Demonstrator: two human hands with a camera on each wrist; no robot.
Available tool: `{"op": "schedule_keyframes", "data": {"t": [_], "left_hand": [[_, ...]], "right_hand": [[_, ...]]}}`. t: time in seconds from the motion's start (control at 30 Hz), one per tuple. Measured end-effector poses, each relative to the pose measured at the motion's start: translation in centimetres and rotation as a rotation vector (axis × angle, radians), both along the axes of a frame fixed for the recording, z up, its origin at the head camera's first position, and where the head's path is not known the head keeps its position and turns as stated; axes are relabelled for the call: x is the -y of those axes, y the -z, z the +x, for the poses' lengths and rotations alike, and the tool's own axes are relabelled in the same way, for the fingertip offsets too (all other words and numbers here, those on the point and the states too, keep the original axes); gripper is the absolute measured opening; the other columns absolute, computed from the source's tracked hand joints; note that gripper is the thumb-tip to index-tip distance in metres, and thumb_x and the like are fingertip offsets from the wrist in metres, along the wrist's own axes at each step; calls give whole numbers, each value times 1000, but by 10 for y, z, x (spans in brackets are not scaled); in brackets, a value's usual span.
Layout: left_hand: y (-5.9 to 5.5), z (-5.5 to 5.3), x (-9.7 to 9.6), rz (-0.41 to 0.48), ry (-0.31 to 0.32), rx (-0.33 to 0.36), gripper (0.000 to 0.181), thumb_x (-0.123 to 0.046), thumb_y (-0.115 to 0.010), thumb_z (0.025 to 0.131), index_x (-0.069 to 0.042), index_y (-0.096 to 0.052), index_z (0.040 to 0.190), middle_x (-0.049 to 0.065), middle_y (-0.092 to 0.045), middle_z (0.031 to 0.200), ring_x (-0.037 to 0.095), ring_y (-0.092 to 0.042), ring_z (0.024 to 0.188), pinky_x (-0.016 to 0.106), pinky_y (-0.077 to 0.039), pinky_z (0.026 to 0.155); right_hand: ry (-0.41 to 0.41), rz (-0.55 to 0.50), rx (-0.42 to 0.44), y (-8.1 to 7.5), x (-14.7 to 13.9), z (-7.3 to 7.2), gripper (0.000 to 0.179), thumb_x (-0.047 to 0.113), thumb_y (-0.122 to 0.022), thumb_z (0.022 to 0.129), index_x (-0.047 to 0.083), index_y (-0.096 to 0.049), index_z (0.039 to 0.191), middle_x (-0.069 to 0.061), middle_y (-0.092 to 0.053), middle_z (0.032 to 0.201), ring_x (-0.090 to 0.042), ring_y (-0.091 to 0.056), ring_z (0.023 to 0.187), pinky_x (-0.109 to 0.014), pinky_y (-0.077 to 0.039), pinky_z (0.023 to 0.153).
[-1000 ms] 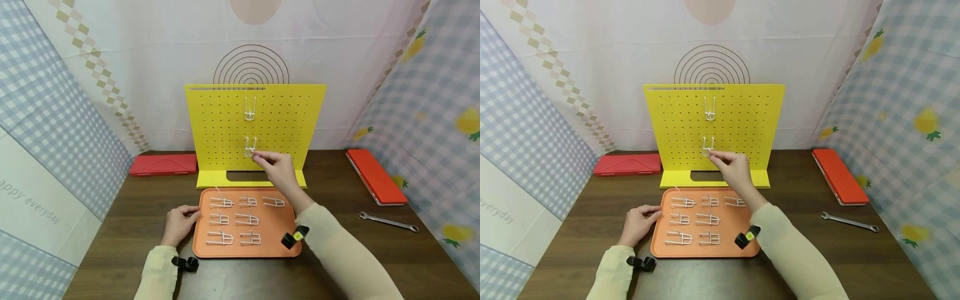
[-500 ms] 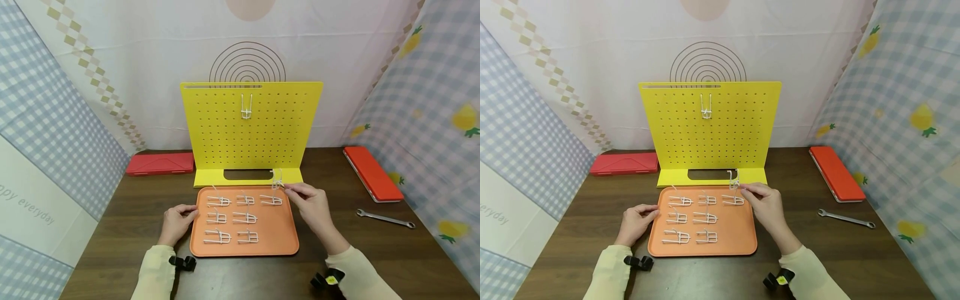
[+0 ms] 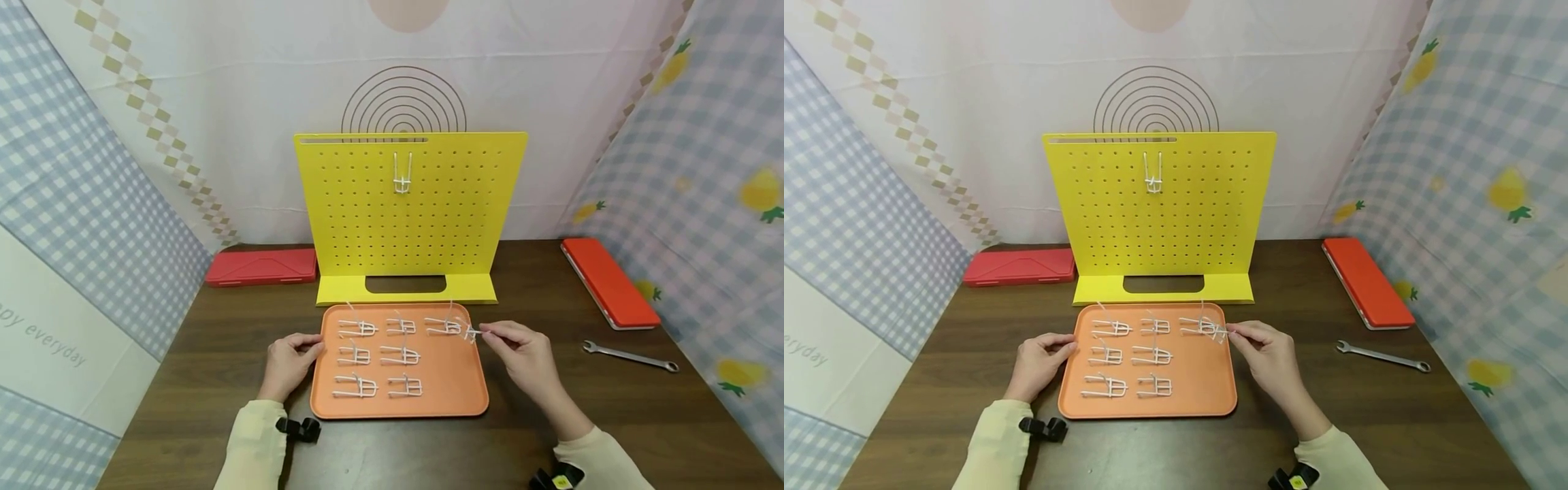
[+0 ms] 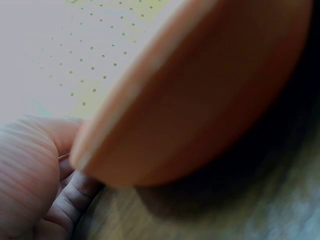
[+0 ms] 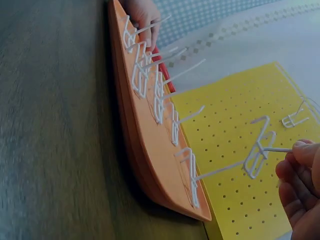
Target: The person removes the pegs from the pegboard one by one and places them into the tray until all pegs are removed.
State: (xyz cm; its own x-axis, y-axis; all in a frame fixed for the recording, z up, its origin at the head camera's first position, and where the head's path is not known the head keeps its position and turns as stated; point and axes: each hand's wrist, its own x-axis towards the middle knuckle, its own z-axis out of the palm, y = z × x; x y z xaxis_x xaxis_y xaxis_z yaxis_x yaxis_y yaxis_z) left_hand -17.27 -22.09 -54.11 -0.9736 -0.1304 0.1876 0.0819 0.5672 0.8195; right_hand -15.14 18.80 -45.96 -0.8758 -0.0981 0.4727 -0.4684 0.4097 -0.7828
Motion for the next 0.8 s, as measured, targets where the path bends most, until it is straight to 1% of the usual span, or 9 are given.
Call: {"op": "schedule_keyframes", "data": {"t": [0.1,0.13,0.3,0.63,0.8], "left_hand": [[1,0,1,4,2,3,15,-16,-78,82,-11,-78,97,3,-73,89,12,-66,75,22,-53,63],[1,0,1,4,3,5,15,-16,-78,83,-11,-78,97,4,-73,89,12,-66,75,22,-53,63],[0,1,0,10,2,15,16,-16,-77,83,-10,-77,97,4,-73,89,12,-66,75,22,-53,63],[-1,0,0,8,1,15,15,-17,-77,83,-11,-78,97,4,-73,89,11,-66,75,22,-53,63],[-2,0,-1,11,0,16,15,-16,-77,83,-10,-78,96,4,-73,89,11,-66,75,22,-53,63]], "right_hand": [[-16,31,-5,14,2,-8,16,-5,-69,84,1,-75,98,-10,-72,94,-17,-68,83,-18,-54,67],[-19,50,-6,16,3,-9,16,-4,-70,84,3,-76,98,-8,-72,93,-17,-68,83,-18,-54,66],[-25,150,-3,21,13,-13,12,3,-71,86,5,-77,96,2,-71,91,-10,-66,77,-20,-54,60],[2,303,41,29,26,-17,14,9,-71,88,6,-77,100,3,-70,91,-6,-64,76,-22,-54,62],[18,346,55,35,30,-20,15,12,-71,88,9,-77,101,5,-69,90,-6,-64,79,-24,-54,65]]}}
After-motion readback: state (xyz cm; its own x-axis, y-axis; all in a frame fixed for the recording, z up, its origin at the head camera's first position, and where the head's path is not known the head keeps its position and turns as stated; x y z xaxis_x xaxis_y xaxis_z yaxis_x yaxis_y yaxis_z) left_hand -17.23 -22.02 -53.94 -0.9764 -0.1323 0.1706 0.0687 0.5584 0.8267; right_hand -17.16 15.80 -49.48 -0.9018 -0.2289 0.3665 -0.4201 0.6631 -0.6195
